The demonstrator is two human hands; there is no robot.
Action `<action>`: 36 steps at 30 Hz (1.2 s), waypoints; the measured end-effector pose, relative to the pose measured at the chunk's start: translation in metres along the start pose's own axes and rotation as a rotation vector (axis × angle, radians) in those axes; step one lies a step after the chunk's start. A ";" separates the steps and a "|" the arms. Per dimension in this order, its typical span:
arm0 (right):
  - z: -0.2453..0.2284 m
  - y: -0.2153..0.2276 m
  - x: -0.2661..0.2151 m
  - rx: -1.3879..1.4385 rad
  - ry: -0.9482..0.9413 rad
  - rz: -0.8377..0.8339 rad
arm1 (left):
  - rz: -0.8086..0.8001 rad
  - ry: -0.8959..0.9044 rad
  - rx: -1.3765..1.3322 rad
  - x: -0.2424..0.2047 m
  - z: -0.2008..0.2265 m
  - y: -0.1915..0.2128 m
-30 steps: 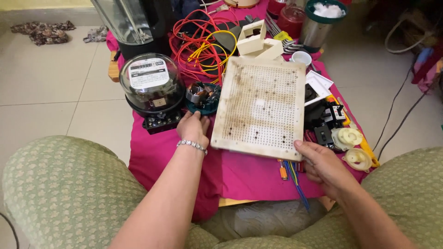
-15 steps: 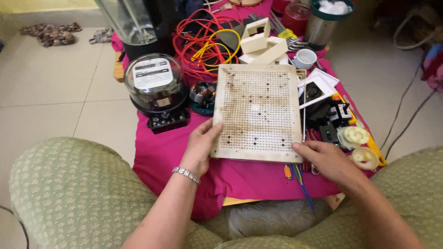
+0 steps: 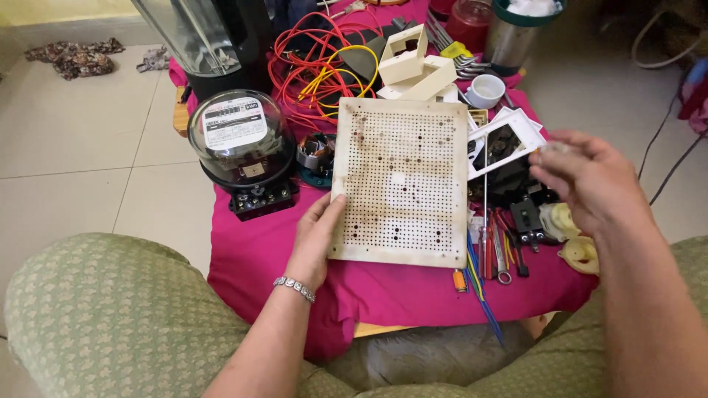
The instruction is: Manually inserting small pins or components into a perforated circuit board.
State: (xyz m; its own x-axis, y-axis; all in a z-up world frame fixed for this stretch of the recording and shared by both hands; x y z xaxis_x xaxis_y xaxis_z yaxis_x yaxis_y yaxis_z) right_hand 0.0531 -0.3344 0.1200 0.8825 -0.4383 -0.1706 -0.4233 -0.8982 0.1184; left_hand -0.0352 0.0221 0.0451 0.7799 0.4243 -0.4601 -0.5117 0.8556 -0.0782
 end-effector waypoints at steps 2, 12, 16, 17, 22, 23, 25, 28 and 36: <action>0.004 0.003 0.023 0.015 0.037 0.024 | -0.007 -0.001 0.031 0.002 0.002 0.000; -0.002 -0.033 0.117 -0.365 0.346 0.006 | -0.058 -0.015 0.092 0.025 0.008 -0.005; 0.001 -0.063 0.158 -0.586 0.409 0.028 | -0.057 0.009 0.138 0.030 0.006 -0.003; 0.004 -0.072 0.171 -0.582 0.440 -0.015 | -0.074 0.038 0.127 0.032 0.005 -0.002; 0.004 -0.103 0.210 -0.803 0.497 0.000 | -0.050 0.115 0.081 0.033 0.003 -0.002; 0.006 -0.107 0.219 -0.846 0.510 0.013 | -0.028 0.109 0.074 0.033 0.003 -0.003; 0.011 -0.115 0.232 -0.892 0.520 0.024 | -0.005 0.108 0.067 0.033 0.002 -0.003; 0.010 -0.125 0.239 -0.947 0.502 0.038 | 0.029 0.122 0.091 0.035 0.002 -0.006; 0.011 -0.142 0.241 -1.348 0.743 -0.076 | 0.010 0.147 0.038 0.036 0.004 -0.009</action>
State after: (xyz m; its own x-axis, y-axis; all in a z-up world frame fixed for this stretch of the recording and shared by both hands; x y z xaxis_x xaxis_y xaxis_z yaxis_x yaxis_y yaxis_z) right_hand 0.3237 -0.3129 0.0511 0.9656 0.0877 0.2447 -0.2418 -0.0428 0.9694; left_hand -0.0003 0.0308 0.0330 0.7118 0.3876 -0.5857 -0.5033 0.8632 -0.0404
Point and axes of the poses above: each hand's wrist, its own x-axis towards the middle knuckle, its own y-axis out of the back of the hand, z = x × y, the point moved 4 cm from there along x, towards the middle knuckle, and after that the axes turned 10 degrees about z, right-handed, at the moved point
